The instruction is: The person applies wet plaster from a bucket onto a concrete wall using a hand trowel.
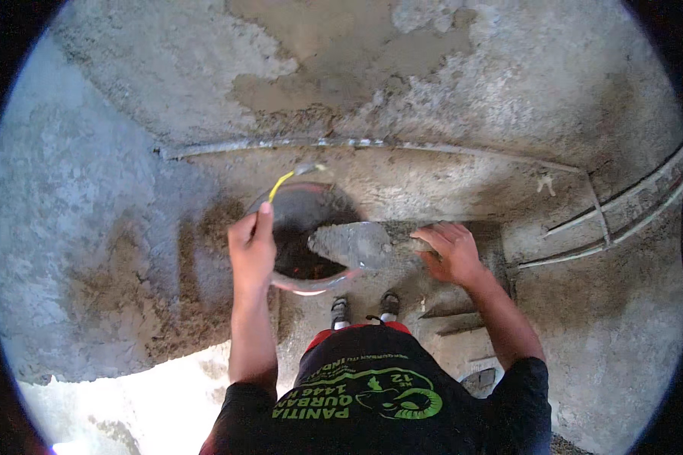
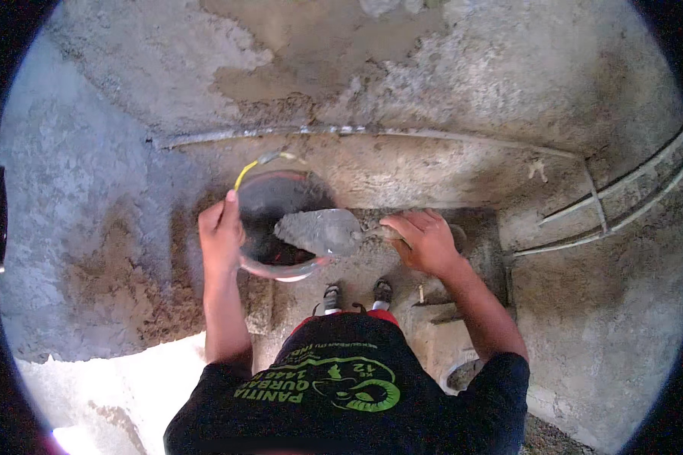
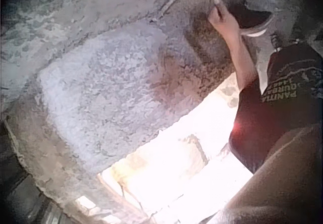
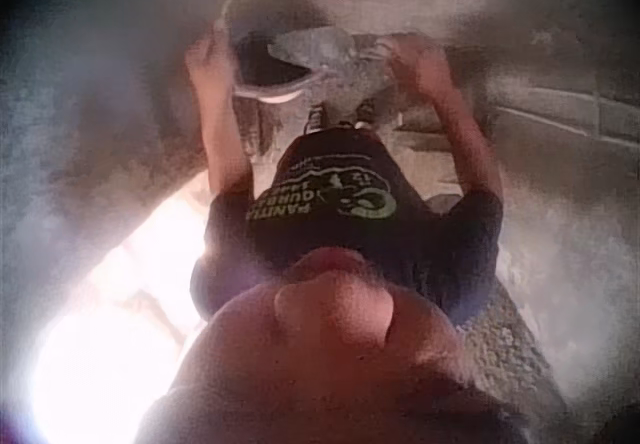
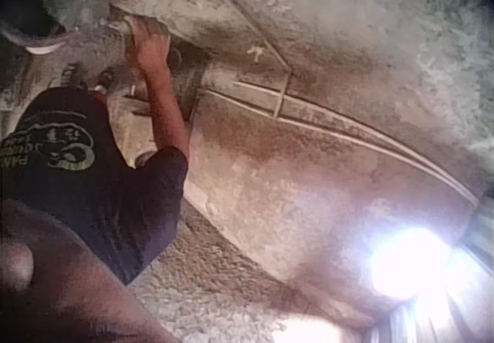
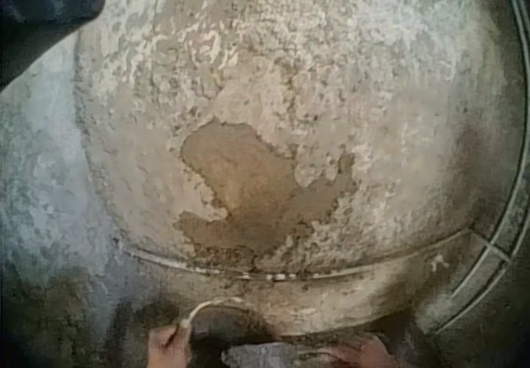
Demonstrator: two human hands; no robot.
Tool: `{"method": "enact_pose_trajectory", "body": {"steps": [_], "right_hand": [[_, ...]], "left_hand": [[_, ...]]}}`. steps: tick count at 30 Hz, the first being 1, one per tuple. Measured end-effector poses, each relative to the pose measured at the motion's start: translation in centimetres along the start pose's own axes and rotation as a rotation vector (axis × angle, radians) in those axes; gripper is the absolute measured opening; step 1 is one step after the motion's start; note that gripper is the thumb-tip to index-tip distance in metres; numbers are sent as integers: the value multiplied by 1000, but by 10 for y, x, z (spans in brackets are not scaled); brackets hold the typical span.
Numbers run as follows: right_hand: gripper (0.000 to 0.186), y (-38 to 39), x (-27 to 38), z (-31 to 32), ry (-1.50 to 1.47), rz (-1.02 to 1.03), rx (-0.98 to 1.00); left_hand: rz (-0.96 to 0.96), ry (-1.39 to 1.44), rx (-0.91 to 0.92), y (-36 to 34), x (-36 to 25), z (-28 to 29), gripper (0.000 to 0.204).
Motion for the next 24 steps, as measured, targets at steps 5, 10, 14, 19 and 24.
{"method": "enact_pose_trajectory", "body": {"steps": [5,10,14,19,24], "right_hand": [[43,22,3,52,217,227,-409],[42,33,-24,49,129,333,-568],[42,10,-34,29,-48,415,-893],[42,-26,-183,-107,-184,-75,-920],[25,37,-75,-181,-213,-291,-812]], "left_hand": [[193,97,-21,13,13,-3,46],[150,-125,-106,11,53,8,51],[228,-101,-162,20,97,31,52],[396,1,-141,36,115,26,49],[462,-45,-290,63,115,73,51]]}}
Point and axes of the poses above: each hand's wrist, its own y-axis away from the middle knuckle, its own z-axis out of the back of the hand, x = y × z, the point moved 9 cm from there along -y, towards the middle knuckle, and after that the axes turned 13 degrees about z, right-handed, at the moved point
